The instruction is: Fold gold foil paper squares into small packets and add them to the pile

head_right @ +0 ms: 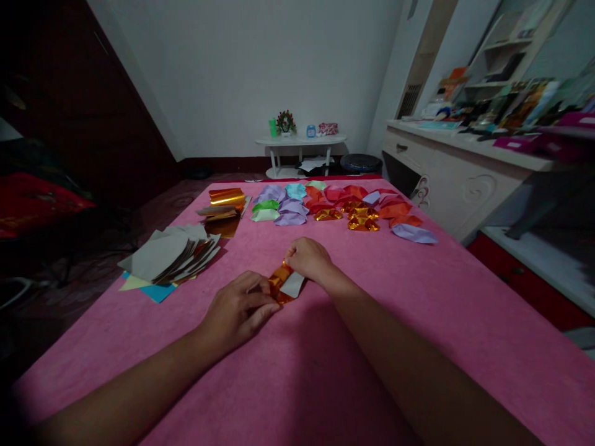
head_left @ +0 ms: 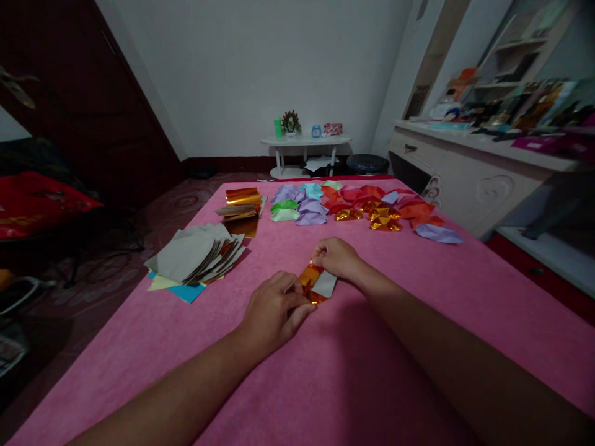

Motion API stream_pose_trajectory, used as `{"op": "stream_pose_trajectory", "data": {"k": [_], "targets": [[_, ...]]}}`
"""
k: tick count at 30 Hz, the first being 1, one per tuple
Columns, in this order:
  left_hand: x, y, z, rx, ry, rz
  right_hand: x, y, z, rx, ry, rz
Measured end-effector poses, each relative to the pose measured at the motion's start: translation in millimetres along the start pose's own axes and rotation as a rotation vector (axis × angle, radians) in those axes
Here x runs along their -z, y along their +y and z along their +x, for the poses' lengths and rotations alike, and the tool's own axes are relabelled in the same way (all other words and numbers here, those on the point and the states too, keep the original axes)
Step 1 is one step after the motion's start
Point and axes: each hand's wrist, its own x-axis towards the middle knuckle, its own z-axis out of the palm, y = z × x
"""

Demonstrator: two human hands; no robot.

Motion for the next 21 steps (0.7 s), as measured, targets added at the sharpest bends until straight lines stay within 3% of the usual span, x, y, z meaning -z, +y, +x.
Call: {"op": "stream_pose_trajectory", "data": {"k": [8, 13, 21], "targets": [[-7.2, -2, 12, 0.162, -0.007, -0.08, 26, 29, -40, -0.065, -0.024, 0.257], [-7.7, -2, 14, 0.257, 0.015, -0.131, 27, 33, -57, -0.045, -0.016, 0.633], [-11.7, -12, 14, 0.258, 0.003, -0.311, 22, 39, -68, 0.063, 0.054, 0.703]]}}
